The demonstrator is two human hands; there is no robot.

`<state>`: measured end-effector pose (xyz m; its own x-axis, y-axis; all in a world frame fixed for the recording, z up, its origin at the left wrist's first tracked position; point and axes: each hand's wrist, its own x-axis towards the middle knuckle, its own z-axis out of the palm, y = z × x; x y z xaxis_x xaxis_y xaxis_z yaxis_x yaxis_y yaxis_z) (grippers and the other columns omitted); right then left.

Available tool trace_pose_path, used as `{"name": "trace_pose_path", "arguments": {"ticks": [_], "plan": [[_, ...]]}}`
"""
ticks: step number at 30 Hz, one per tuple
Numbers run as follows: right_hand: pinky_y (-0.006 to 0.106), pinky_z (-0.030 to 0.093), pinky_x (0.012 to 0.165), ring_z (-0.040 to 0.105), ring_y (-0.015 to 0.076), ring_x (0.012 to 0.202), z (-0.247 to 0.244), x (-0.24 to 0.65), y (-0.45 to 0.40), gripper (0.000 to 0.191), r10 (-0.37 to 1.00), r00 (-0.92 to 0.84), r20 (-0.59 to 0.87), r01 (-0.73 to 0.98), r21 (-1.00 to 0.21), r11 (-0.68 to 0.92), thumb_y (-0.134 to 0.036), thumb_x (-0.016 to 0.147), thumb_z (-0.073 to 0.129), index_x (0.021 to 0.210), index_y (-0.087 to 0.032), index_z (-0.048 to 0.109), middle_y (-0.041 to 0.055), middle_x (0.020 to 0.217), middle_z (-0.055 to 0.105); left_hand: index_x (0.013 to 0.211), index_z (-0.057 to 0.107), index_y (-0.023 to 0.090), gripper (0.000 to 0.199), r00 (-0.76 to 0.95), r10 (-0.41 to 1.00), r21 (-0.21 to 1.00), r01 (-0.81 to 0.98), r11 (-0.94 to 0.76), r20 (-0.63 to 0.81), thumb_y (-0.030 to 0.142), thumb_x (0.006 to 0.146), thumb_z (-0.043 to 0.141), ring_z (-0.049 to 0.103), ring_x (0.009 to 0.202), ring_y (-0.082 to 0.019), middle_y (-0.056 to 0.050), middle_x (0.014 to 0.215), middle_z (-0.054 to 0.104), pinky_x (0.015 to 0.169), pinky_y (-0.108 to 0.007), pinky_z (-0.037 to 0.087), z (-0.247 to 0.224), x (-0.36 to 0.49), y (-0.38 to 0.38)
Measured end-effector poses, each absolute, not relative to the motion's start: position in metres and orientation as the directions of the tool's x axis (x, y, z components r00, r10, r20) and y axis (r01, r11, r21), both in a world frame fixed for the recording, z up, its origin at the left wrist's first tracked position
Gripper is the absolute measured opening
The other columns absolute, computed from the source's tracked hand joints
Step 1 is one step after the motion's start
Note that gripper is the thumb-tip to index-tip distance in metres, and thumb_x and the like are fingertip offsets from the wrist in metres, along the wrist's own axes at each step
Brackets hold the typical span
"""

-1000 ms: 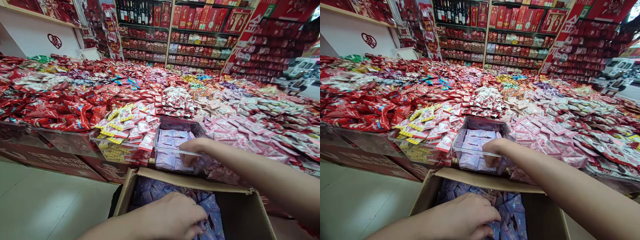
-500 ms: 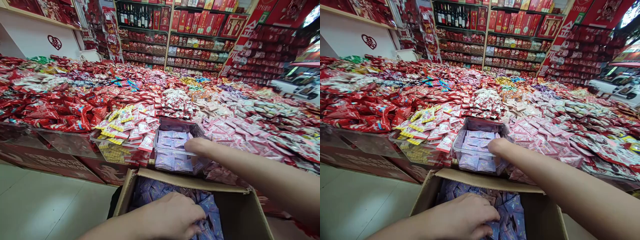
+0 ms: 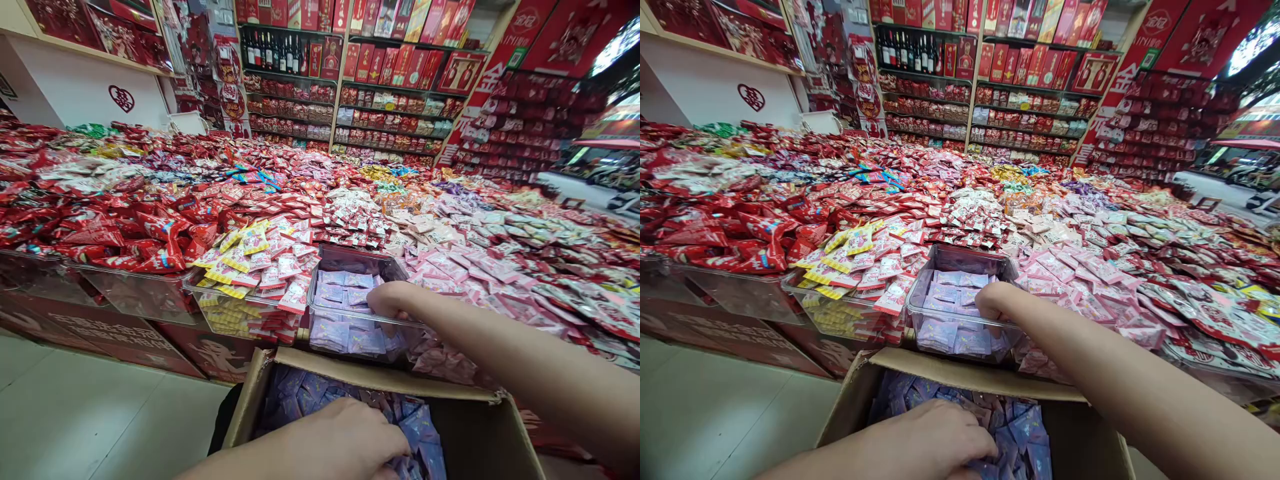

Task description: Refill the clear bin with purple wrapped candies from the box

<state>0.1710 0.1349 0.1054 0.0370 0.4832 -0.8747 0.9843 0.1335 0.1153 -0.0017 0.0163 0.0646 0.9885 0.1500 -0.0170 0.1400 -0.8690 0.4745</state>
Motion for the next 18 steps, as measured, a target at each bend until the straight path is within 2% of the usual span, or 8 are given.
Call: {"name": "trace_pose_path", "arguments": {"ticks": [2,4,6,8,10,13,18], "plan": [[0.033,0.046,0.060,0.060,0.0230,0.067,0.111,0.172,0.133,0.025,0.459,0.144,-0.877,0.976,0.203,0.083,-0.029,0.055,0.067,0.065,-0.007,0.062,0.0081,0.064,0.062,0.095,0.054,0.022,0.020,0.993,0.121,0.470,0.104,-0.876,0.007,0.032,0.078,0.051,0.060,0.076,-0.017,-0.002,0.082,0.063,0.065,-0.022,0.044,0.061,-0.002,0.017],[0.030,0.046,0.059,0.061,0.0210,0.066,0.120,0.172,0.133,0.022,0.529,0.128,-0.839,0.982,0.180,0.048,-0.024,0.061,0.062,0.073,-0.006,0.064,0.0104,0.070,0.064,0.095,0.053,0.022,0.019,0.994,0.104,0.463,0.082,-0.883,0.024,0.032,0.079,0.050,0.060,0.077,-0.017,-0.002,0.081,0.063,0.065,-0.022,0.043,0.058,-0.002,0.018],[0.030,0.046,0.061,0.061,0.0223,0.069,0.128,0.173,0.135,0.019,0.700,0.058,-0.712,0.971,0.202,0.126,-0.017,0.063,0.058,0.076,-0.005,0.065,0.0133,0.072,0.065,0.095,0.053,0.022,0.020,0.994,0.101,0.456,0.076,-0.887,0.032,0.032,0.079,0.050,0.060,0.078,-0.017,-0.002,0.080,0.063,0.065,-0.022,0.043,0.057,-0.002,0.018],[0.030,0.045,0.066,0.061,0.0248,0.077,0.130,0.173,0.140,0.021,0.853,-0.076,-0.516,0.945,0.235,0.226,-0.012,0.065,0.054,0.080,-0.006,0.066,0.0158,0.079,0.066,0.097,0.052,0.022,0.020,0.994,0.102,0.455,0.075,-0.887,0.034,0.032,0.079,0.050,0.060,0.078,-0.017,-0.002,0.080,0.063,0.065,-0.022,0.043,0.056,-0.002,0.018],[0.028,0.045,0.069,0.059,0.0262,0.085,0.125,0.173,0.144,0.026,0.910,-0.143,-0.388,0.934,0.250,0.254,-0.010,0.065,0.052,0.087,-0.007,0.066,0.0173,0.088,0.065,0.098,0.052,0.022,0.021,0.995,0.097,0.457,0.072,-0.887,0.032,0.032,0.080,0.049,0.060,0.077,-0.017,-0.002,0.081,0.063,0.065,-0.022,0.043,0.056,-0.003,0.018],[0.027,0.044,0.070,0.059,0.0271,0.088,0.113,0.169,0.148,0.030,0.912,-0.127,-0.391,0.937,0.253,0.239,-0.011,0.064,0.055,0.092,-0.005,0.065,0.0185,0.094,0.064,0.100,0.051,0.022,0.022,0.995,0.094,0.455,0.072,-0.888,0.025,0.031,0.080,0.049,0.060,0.078,-0.017,-0.002,0.082,0.063,0.065,-0.022,0.043,0.058,-0.003,0.018],[0.026,0.044,0.068,0.059,0.0266,0.085,0.109,0.166,0.150,0.029,0.889,-0.066,-0.454,0.950,0.244,0.195,-0.014,0.062,0.060,0.090,-0.007,0.066,0.0169,0.087,0.065,0.100,0.052,0.022,0.023,0.994,0.111,0.465,0.098,-0.880,-0.001,0.031,0.079,0.050,0.060,0.079,-0.017,-0.002,0.084,0.063,0.066,-0.023,0.043,0.062,-0.003,0.018]]}}
